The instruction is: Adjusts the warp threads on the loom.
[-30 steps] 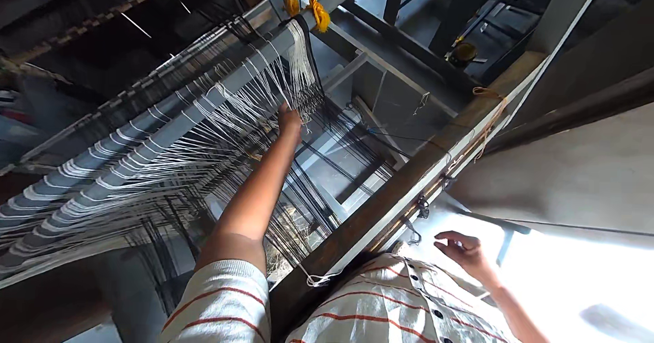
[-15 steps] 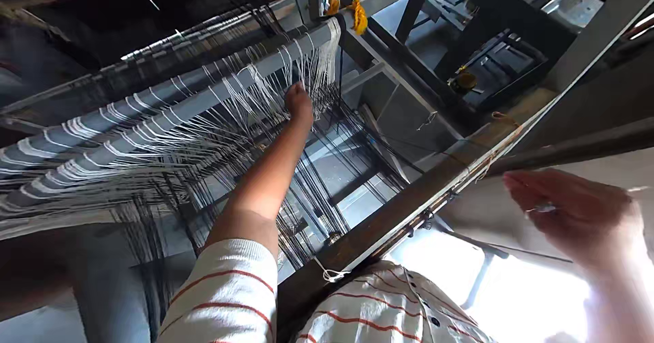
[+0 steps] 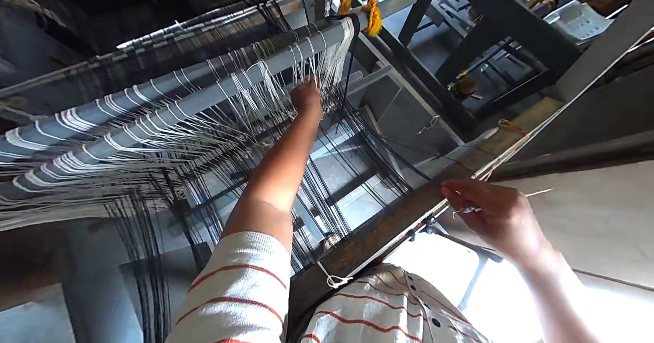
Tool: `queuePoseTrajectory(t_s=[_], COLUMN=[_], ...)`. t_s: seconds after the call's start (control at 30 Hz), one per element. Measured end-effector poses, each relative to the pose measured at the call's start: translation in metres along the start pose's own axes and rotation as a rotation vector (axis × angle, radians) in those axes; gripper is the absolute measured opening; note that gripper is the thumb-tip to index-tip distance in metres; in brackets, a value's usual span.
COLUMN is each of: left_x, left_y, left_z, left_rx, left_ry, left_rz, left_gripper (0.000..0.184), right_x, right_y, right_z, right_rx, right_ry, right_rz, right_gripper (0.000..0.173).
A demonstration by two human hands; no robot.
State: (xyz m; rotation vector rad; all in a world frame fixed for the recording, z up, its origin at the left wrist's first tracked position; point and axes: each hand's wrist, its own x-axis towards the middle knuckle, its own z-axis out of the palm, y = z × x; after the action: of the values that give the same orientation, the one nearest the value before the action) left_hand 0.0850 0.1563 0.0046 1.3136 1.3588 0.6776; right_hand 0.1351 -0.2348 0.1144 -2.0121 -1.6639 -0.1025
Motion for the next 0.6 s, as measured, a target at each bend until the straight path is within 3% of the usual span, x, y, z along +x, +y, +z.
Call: queuePoseTrajectory(t_s=[0.17,0.3,0.43,0.6], left_x=[-0.008,-0.014,-0.018,-0.026], left_y=[-0.003,-0.012,-0.024,-0.036], left_z=[0.003,0.007,0.008,0.004], left_rx=[-0.070,-0.155,-0.076,0.104], left_ry=[-0.017,0.020,0.048,-0.007], left_rz=[0.026,0.025,0.033,0.123], left_gripper=[0.029,0.038,0.047,0.044], right_x=[-0.003,-0.004,-0.003,0.016], right_y=[0.001,0.003,0.005,0.006], right_z=[0.004,0.006,0.004,-0.010], right_rx=[0.051,0.075,0.093,0.023], right_ry=[0.015,0.022,0.011,-0.015], right_rz=[0.026,0.039,0.041,-0.042], right_gripper=[0.029,0.029,0.029,0.027])
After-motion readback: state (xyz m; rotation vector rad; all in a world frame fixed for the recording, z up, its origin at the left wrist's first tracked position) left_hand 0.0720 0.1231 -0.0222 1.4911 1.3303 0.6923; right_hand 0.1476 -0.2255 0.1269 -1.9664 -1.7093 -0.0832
